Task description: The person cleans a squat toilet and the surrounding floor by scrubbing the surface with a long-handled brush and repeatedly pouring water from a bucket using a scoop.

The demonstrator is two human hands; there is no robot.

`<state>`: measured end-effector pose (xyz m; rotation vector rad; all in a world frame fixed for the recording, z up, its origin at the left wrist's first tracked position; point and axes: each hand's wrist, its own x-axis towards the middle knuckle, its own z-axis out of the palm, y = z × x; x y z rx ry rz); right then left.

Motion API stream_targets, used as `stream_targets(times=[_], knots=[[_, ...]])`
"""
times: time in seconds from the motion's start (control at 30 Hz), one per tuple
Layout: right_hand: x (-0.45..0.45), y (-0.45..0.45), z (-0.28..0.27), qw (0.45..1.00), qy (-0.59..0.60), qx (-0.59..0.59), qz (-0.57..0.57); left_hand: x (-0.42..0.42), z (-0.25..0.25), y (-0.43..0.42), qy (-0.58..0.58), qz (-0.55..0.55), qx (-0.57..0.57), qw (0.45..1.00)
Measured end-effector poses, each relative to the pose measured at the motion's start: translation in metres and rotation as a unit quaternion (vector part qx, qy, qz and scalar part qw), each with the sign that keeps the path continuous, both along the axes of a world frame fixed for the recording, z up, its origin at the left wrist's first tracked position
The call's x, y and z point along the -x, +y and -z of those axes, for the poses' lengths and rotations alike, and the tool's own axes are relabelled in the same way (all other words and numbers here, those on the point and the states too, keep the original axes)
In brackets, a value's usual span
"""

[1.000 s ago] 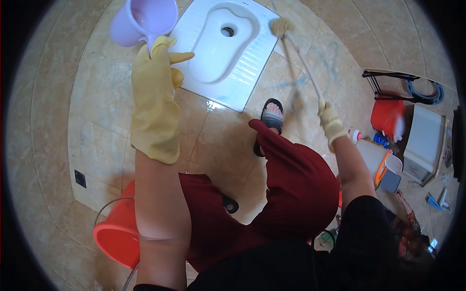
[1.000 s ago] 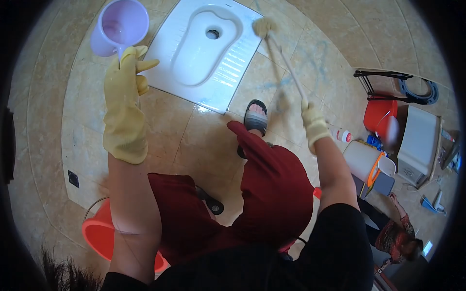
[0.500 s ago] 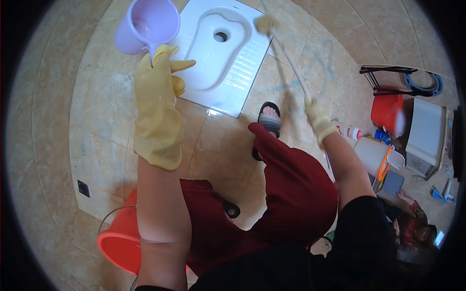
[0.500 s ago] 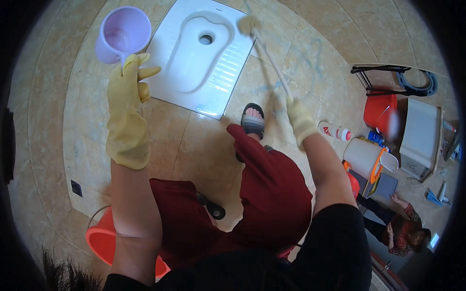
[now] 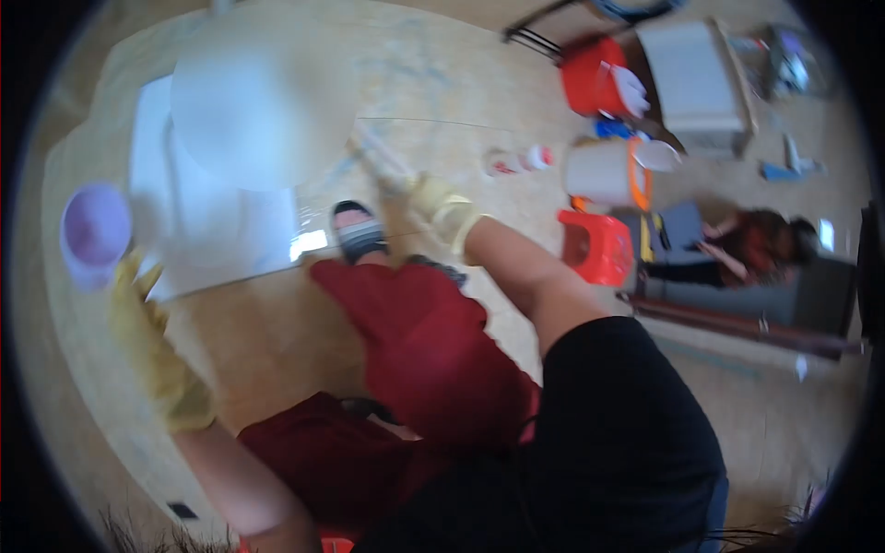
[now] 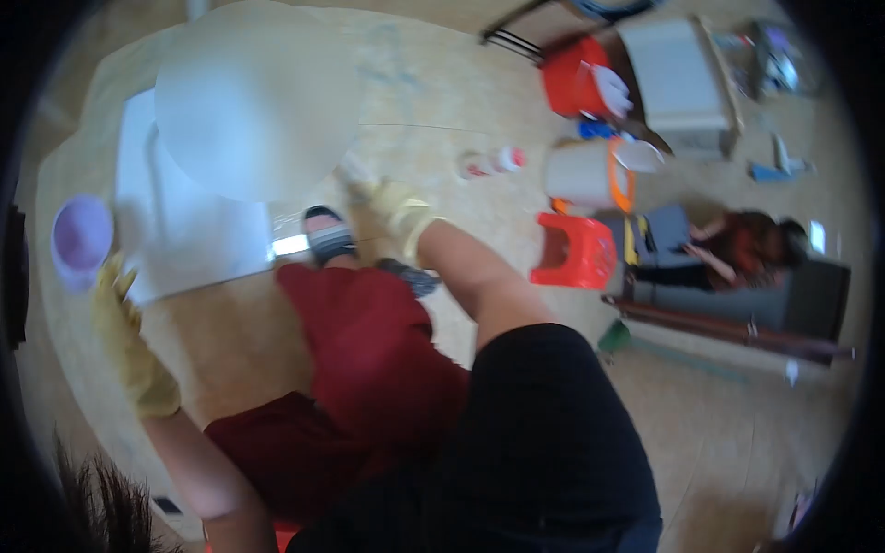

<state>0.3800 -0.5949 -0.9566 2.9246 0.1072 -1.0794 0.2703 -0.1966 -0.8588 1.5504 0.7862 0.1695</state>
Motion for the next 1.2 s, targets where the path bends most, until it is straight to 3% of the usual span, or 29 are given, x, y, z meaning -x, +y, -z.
stream_targets(times=[0.03, 0.07, 0.1, 0.17, 0.2, 0.23, 0.27, 0.43, 0.5, 0.57, 0.63, 0.7, 0.8, 0.83, 0.9, 1.0, 1.03, 1.07, 1.2], knots=[[-0.002, 0.009, -0.014, 0.997, -0.014, -0.048, 0.059, 0.006, -0.006, -0.008, -0.011, 0.046, -0.013, 0.999], [-0.020, 0.020, -0.004, 0.967, -0.016, -0.069, 0.246, 0.013, -0.005, -0.012, -0.022, 0.072, -0.008, 0.997], [-0.040, 0.027, 0.015, 0.944, -0.018, -0.137, 0.298, 0.015, -0.002, -0.011, -0.034, 0.094, -0.006, 0.995], [-0.071, 0.075, -0.021, 0.781, 0.051, -0.363, 0.505, 0.011, 0.012, -0.001, -0.011, 0.096, 0.004, 0.995], [-0.088, 0.090, -0.014, 0.902, 0.071, -0.284, 0.318, 0.007, 0.022, 0.006, 0.017, 0.086, 0.012, 0.996], [-0.105, 0.106, -0.007, 0.990, 0.042, -0.125, 0.053, 0.007, 0.029, 0.014, 0.043, 0.073, 0.019, 0.996], [-0.116, 0.124, -0.022, 0.989, -0.024, -0.014, -0.144, 0.000, 0.040, 0.024, 0.071, 0.059, 0.027, 0.995], [-0.117, 0.148, -0.018, 0.996, 0.005, -0.073, -0.058, -0.003, 0.086, 0.065, 0.129, 0.038, 0.063, 0.989], [-0.100, 0.115, 0.003, 0.970, -0.072, -0.185, 0.139, -0.004, 0.087, 0.062, 0.146, 0.052, 0.063, 0.986], [-0.081, 0.071, -0.016, 0.926, -0.036, -0.229, 0.298, -0.009, 0.079, 0.051, 0.158, 0.063, 0.051, 0.984], [-0.092, 0.028, 0.048, 0.897, -0.116, -0.188, 0.383, -0.009, 0.065, 0.029, 0.146, -0.003, 0.008, 0.989], [-0.102, 0.005, 0.051, 0.900, -0.169, -0.120, 0.383, -0.011, 0.052, 0.016, 0.158, 0.000, 0.002, 0.987], [-0.139, 0.022, 0.028, 0.896, -0.146, -0.155, 0.389, -0.014, 0.045, 0.018, 0.183, 0.006, 0.018, 0.983], [-0.149, 0.044, 0.009, 0.969, -0.131, -0.086, 0.192, -0.014, 0.045, 0.022, 0.197, 0.021, 0.045, 0.979], [-0.168, 0.089, 0.024, 0.987, -0.109, -0.091, 0.070, -0.011, 0.051, 0.027, 0.173, 0.018, 0.048, 0.984], [-0.156, 0.155, 0.047, 0.981, -0.075, -0.155, 0.083, -0.017, 0.055, 0.015, 0.106, -0.048, -0.022, 0.993], [-0.141, 0.172, 0.045, 0.978, -0.067, -0.171, 0.102, -0.018, 0.051, 0.019, 0.124, -0.049, 0.015, 0.991], [-0.134, 0.183, 0.048, 0.949, -0.047, -0.217, 0.224, -0.019, 0.047, 0.018, 0.126, -0.067, 0.004, 0.990], [-0.134, 0.157, 0.097, 0.978, -0.098, -0.125, 0.137, -0.024, 0.034, 0.008, 0.083, -0.119, 0.040, 0.989]])
